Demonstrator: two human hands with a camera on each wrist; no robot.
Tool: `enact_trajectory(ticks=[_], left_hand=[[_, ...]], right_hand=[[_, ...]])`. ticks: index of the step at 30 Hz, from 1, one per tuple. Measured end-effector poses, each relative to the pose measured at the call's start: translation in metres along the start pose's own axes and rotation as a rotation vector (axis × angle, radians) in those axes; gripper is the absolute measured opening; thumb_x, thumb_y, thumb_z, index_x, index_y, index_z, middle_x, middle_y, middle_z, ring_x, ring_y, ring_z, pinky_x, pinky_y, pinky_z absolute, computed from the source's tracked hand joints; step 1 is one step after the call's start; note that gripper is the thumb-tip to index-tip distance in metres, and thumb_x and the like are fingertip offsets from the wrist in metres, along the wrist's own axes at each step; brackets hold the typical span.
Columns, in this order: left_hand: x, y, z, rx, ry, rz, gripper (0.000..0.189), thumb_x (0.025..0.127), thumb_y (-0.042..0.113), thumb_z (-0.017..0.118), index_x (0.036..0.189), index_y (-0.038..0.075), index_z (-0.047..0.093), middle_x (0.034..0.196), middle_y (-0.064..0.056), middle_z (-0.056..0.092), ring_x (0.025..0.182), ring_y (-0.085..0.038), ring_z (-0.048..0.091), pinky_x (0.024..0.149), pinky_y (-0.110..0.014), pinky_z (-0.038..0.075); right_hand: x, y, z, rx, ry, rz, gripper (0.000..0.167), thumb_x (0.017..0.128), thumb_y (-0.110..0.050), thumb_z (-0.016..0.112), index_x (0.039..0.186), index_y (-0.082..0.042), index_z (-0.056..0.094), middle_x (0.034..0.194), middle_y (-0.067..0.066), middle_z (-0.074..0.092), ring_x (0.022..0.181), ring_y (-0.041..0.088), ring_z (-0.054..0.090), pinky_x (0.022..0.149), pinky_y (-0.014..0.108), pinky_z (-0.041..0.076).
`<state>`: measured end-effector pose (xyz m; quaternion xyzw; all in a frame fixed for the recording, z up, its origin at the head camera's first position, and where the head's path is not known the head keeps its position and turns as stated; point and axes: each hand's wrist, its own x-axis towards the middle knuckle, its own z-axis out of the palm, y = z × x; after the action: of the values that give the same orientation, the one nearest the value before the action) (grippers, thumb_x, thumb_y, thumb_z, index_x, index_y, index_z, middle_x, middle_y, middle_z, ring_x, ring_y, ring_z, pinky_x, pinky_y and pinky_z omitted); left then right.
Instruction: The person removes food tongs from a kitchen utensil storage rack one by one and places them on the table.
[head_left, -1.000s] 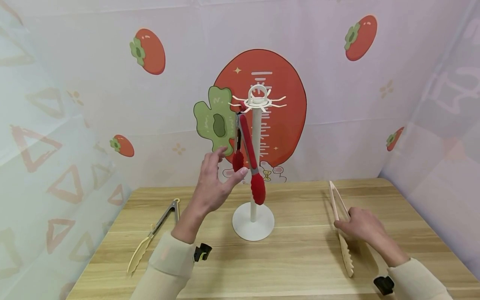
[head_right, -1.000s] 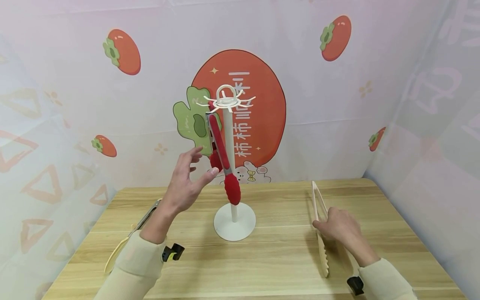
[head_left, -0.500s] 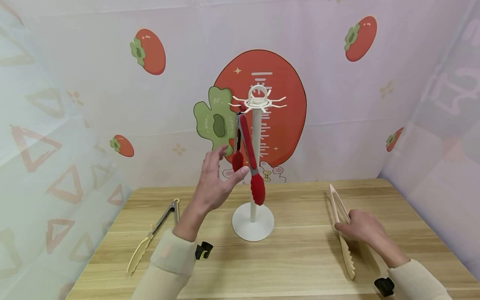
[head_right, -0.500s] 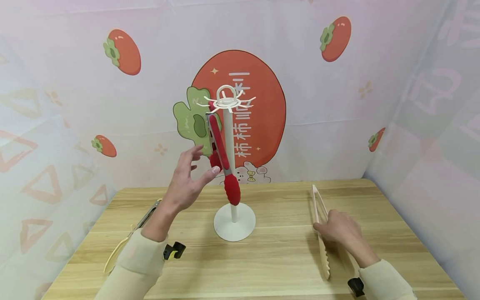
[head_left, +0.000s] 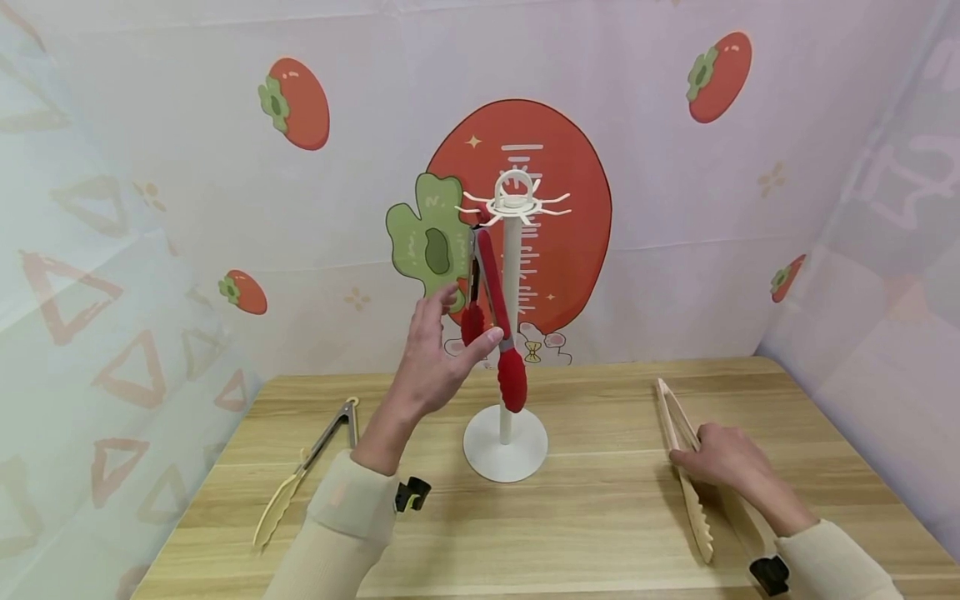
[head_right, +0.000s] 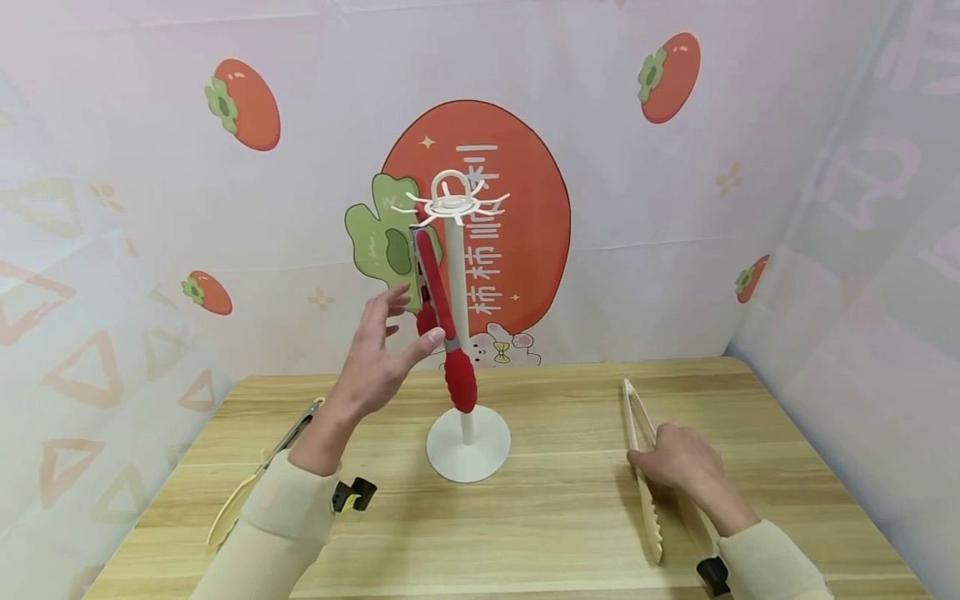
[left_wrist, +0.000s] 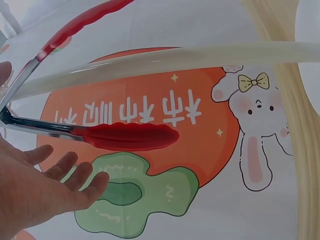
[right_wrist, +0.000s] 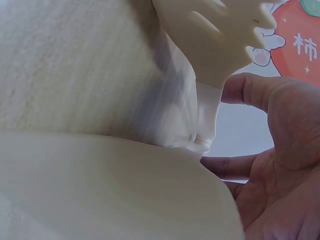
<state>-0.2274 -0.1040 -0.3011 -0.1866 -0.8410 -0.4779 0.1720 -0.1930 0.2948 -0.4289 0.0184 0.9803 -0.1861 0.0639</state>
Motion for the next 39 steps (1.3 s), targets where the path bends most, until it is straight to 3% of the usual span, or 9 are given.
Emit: enact_trajectory(ticks=[14, 17, 30, 32, 35, 39], left_hand=[[0.0051, 0.0027, 0.0020, -0.037, 0.000, 0.016, 0.084, 0.086, 0.049, 0.071, 0.155, 0.016, 0.035, 0.144, -0.008, 0.042, 0.134, -0.031, 0.038, 0.103, -0.055, 0.044], [0.0059, 0.0027, 0.0022, -0.035, -0.002, 0.013, 0.085, 0.086, 0.050, 0.071, 0.155, 0.016, 0.034, 0.143, -0.007, 0.041, 0.133, -0.028, 0.038, 0.100, -0.053, 0.048], [0.0076, 0.0032, 0.0024, -0.020, 0.009, 0.033, 0.086, 0.085, 0.049, 0.071, 0.155, 0.015, 0.033, 0.144, -0.006, 0.042, 0.132, -0.022, 0.038, 0.102, -0.052, 0.045], [0.0079, 0.0034, 0.0024, -0.021, 0.011, 0.031, 0.087, 0.085, 0.049, 0.071, 0.155, 0.014, 0.033, 0.144, -0.006, 0.042, 0.132, -0.023, 0.038, 0.103, -0.053, 0.044], [0.0086, 0.0038, 0.0022, -0.023, 0.016, 0.033, 0.089, 0.085, 0.047, 0.072, 0.156, 0.012, 0.032, 0.145, -0.007, 0.042, 0.133, -0.023, 0.038, 0.104, -0.054, 0.043], [0.0097, 0.0049, 0.0017, -0.042, 0.019, 0.031, 0.091, 0.084, 0.045, 0.074, 0.156, 0.012, 0.030, 0.146, -0.008, 0.042, 0.135, -0.025, 0.037, 0.105, -0.053, 0.043]], right_hand=[[0.0004, 0.0001, -0.0001, -0.004, 0.004, 0.004, 0.042, 0.086, -0.043, 0.069, 0.079, -0.004, 0.056, 0.072, 0.009, 0.054, 0.064, 0.026, 0.050, 0.053, 0.037, 0.039], [-0.0001, -0.0005, -0.0006, -0.004, -0.003, 0.006, 0.042, 0.087, -0.043, 0.069, 0.081, -0.003, 0.056, 0.073, 0.009, 0.054, 0.064, 0.026, 0.051, 0.053, 0.038, 0.040], [-0.0020, -0.0013, -0.0007, -0.004, -0.036, 0.019, 0.043, 0.088, -0.045, 0.068, 0.082, -0.003, 0.055, 0.074, 0.009, 0.054, 0.066, 0.026, 0.051, 0.054, 0.038, 0.041], [-0.0018, -0.0011, -0.0014, -0.011, -0.024, 0.005, 0.048, 0.087, -0.045, 0.069, 0.087, 0.002, 0.058, 0.079, 0.013, 0.058, 0.070, 0.028, 0.055, 0.056, 0.042, 0.044], [-0.0020, -0.0012, -0.0026, -0.029, 0.000, -0.015, 0.066, 0.087, -0.047, 0.070, 0.108, 0.014, 0.058, 0.097, 0.029, 0.060, 0.084, 0.043, 0.061, 0.066, 0.053, 0.051], [-0.0037, -0.0030, -0.0032, -0.038, 0.040, -0.030, 0.085, 0.087, -0.050, 0.070, 0.130, 0.020, 0.047, 0.121, 0.044, 0.050, 0.105, 0.059, 0.055, 0.078, 0.065, 0.049]])
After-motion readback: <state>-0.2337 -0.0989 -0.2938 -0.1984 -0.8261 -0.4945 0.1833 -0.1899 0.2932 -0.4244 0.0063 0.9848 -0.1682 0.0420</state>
